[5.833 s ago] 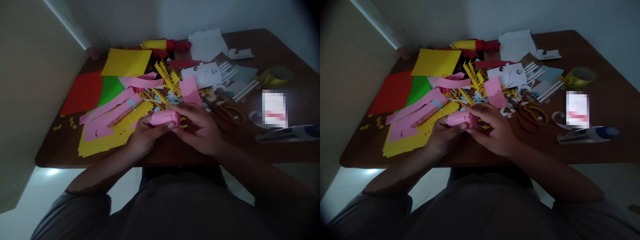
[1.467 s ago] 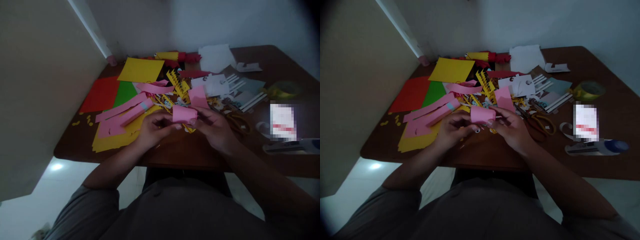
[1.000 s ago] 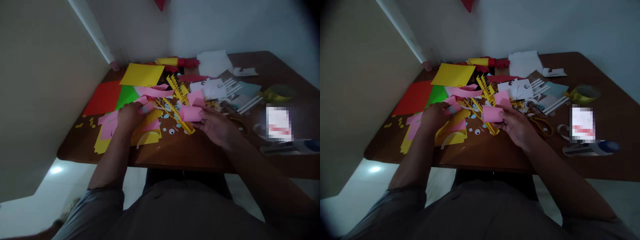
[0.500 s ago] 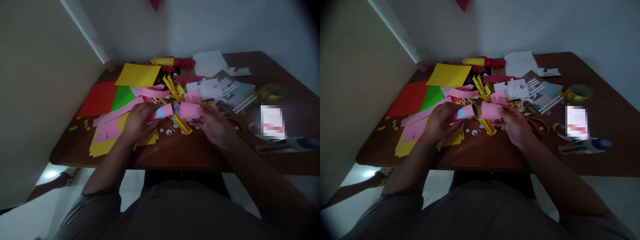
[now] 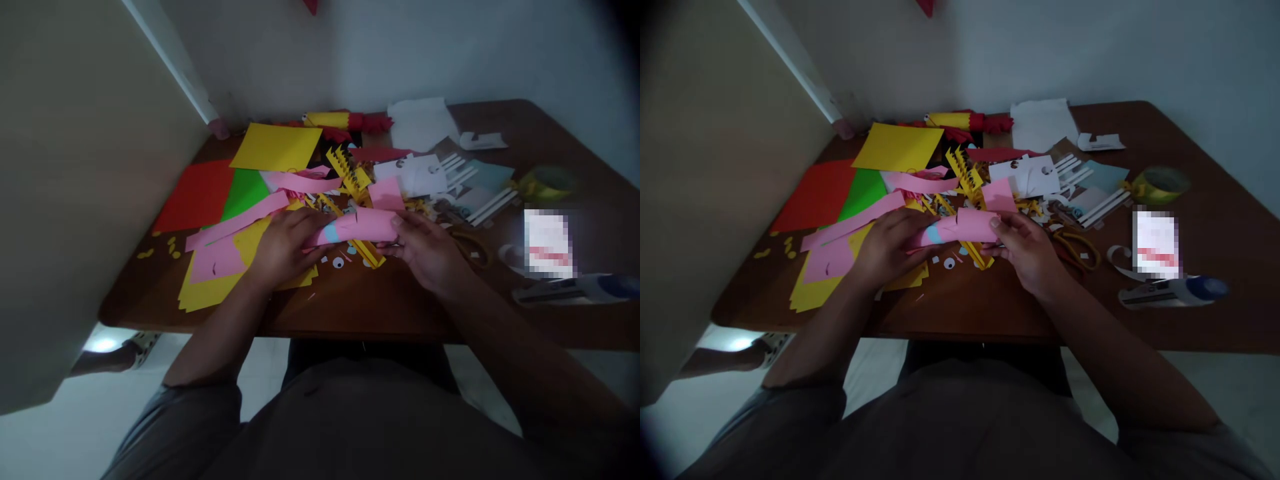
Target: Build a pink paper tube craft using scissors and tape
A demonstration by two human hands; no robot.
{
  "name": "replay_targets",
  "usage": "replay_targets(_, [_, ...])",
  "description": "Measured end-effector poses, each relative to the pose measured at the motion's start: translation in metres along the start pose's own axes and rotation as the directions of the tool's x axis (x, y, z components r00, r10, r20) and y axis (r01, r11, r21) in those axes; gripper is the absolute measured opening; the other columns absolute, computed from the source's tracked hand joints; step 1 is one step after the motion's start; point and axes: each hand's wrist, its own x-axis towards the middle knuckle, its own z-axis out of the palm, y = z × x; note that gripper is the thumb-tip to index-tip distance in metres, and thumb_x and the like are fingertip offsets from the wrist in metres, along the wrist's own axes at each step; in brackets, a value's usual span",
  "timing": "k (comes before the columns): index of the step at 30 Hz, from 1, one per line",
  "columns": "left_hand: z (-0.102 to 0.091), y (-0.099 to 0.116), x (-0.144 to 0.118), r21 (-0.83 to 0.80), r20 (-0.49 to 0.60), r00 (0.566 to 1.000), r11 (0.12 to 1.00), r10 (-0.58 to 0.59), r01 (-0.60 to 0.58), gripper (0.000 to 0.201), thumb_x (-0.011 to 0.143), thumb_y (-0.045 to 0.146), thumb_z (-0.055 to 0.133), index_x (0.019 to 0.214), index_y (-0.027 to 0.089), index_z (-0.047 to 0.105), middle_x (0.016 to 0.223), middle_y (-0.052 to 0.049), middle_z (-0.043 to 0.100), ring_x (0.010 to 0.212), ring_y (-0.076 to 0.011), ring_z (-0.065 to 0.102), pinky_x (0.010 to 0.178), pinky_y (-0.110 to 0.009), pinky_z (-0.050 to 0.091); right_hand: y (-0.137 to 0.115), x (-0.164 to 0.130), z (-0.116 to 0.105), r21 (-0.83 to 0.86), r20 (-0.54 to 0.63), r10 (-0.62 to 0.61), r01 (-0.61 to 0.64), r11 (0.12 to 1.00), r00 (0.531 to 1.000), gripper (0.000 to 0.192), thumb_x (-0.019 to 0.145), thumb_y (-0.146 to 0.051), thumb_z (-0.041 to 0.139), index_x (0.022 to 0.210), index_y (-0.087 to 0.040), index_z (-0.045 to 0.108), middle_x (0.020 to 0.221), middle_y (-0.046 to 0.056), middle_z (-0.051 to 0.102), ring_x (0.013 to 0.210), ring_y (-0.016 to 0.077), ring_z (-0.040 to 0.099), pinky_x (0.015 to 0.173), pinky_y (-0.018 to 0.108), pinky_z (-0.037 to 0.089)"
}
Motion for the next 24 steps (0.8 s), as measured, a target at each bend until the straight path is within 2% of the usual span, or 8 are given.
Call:
replay_targets(5, [0.0007,-0.0011,-0.0005,0.018,0.026,1.000,1.000,-0.003,0.003,0.056,0.110,0.061,0.074,0.155,0.028,0.077,0.149,-0.016,0.083,0.138,-0.0379,0.077,0.113,-0.051,0.055,-0.0020,-0.0025,0.0032,0.006,-0.014,-0.015,0.015,1.000,1.000,0.041,0.084,-0.059,0.106,0.107,-0.031,0.086,0.103,0.001,0.084,0.076,0.0209,0.079,0.077,0.045,0.078])
replay_targets(8, [0.0002,-0.0011,-0.0006,0.011,0.020,1.000,1.000,-0.003,0.003,0.055,0.110,0.059,0.076,0.155,0.028,0.078,0.150,-0.016,0.082,0.139,-0.0381,0.077,0.113,-0.051,0.055,-0.0030,-0.0037,0.0034,0.026,-0.022,-0.005,0.006,1.000,1.000,0.041,0.082,-0.056,0.108,0.106,-0.031,0.087,0.101,0.000,0.083,0.075,0.0196,0.077,0.074,0.042,0.076])
replay_targets(14, [0.0023,-0.0039,-0.0018,0.014,-0.015,0.999,0.999,0.052,-0.052,0.052,0.110,0.053,0.078,0.154,0.025,0.078,0.148,-0.016,0.082,0.136,-0.0371,0.078,0.111,-0.049,0.056,-0.0024,-0.0023,0.0010,0.003,0.005,0.010,-0.010,1.000,1.000,0.037,0.087,-0.058,0.103,0.103,-0.030,0.084,0.099,0.002,0.084,0.073,0.0201,0.076,0.074,0.042,0.076])
replay_targets(19, [0.0041,-0.0064,-0.0027,0.055,-0.020,0.996,0.995,0.085,-0.083,0.051,0.110,0.053,0.079,0.153,0.026,0.078,0.145,-0.015,0.083,0.132,-0.0353,0.079,0.108,-0.048,0.057,-0.0003,-0.0035,0.0031,0.035,-0.014,-0.039,0.039,0.999,0.999,0.040,0.082,-0.055,0.106,0.108,-0.029,0.089,0.113,0.003,0.086,0.089,0.0225,0.081,0.070,0.036,0.076])
replay_targets(22, [0.0048,-0.0058,-0.0023,0.068,-0.016,0.994,0.992,0.104,-0.103,0.048,0.110,0.050,0.079,0.153,0.027,0.078,0.142,-0.014,0.084,0.129,-0.0338,0.080,0.107,-0.048,0.057,0.0007,-0.0052,0.0039,-0.034,0.002,-0.093,0.093,0.995,0.996,0.040,0.086,-0.050,0.105,0.118,-0.031,0.091,0.126,0.004,0.085,0.099,0.0234,0.082,0.075,0.037,0.078])
replay_targets(24, [0.0060,-0.0046,-0.0020,0.070,-0.024,0.991,0.989,0.134,-0.132,0.046,0.111,0.049,0.080,0.151,0.027,0.079,0.140,-0.014,0.085,0.125,-0.0331,0.081,0.106,-0.047,0.057,0.0011,-0.0059,0.0038,-0.087,0.034,-0.122,0.125,0.988,0.992,0.042,0.088,-0.049,0.104,0.125,-0.032,0.092,0.126,0.004,0.084,0.097,0.0221,0.081,0.080,0.039,0.079])
